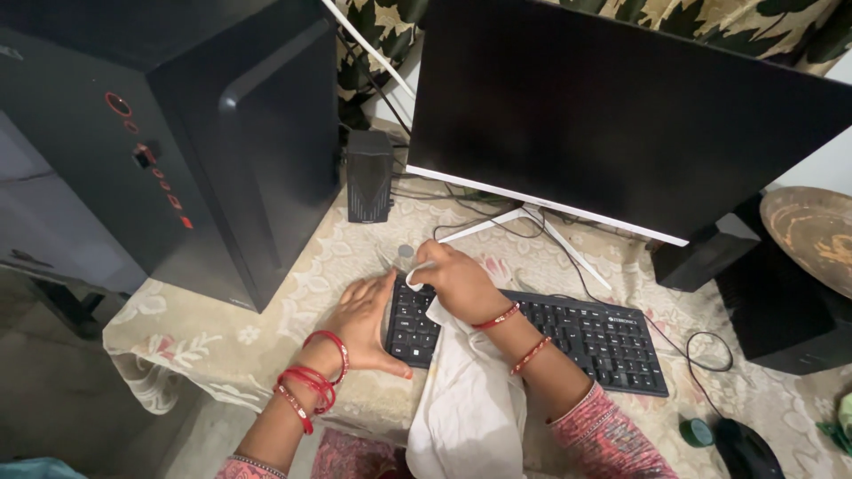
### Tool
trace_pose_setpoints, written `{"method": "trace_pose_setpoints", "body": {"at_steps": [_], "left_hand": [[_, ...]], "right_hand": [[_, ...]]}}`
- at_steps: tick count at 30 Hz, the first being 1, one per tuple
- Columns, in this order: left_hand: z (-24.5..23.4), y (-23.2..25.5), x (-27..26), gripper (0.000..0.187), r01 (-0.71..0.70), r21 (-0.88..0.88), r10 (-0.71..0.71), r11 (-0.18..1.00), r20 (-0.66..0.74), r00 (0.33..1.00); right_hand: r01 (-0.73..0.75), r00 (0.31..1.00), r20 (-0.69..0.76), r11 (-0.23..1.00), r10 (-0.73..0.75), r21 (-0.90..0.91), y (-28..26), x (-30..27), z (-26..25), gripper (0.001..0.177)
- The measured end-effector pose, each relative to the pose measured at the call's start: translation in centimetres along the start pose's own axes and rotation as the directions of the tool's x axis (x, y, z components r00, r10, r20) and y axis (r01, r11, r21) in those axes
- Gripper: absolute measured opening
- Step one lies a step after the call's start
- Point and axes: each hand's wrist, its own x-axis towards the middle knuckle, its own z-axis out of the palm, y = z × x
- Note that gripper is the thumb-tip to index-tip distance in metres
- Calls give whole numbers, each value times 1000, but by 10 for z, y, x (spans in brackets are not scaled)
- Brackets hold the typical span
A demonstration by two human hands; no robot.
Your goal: Cleaning a computer keyboard using a white cloth.
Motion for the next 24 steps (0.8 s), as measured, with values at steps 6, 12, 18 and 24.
{"method": "trace_pose_setpoints", "body": {"at_steps": [6, 12, 18, 24], "left_hand": [[2, -2, 1, 157, -2, 3, 2, 1000, -2, 1000], [4, -2, 1, 158, -2, 15, 2, 1000, 1, 1000], [1, 0, 2, 158, 18, 25, -18, 1000, 17, 1000], [0, 1, 2, 159, 38, 23, -39, 999, 40, 998]], "right_hand": [[-13, 1000, 6, 1000, 14, -21, 2, -1, 0, 34], [-48, 999, -15, 999, 47, -23, -1, -5, -2, 32], [-37, 999, -34, 999, 37, 12, 4, -6, -1, 36], [-25, 999, -38, 999, 26, 22, 8, -7, 2, 38]]}}
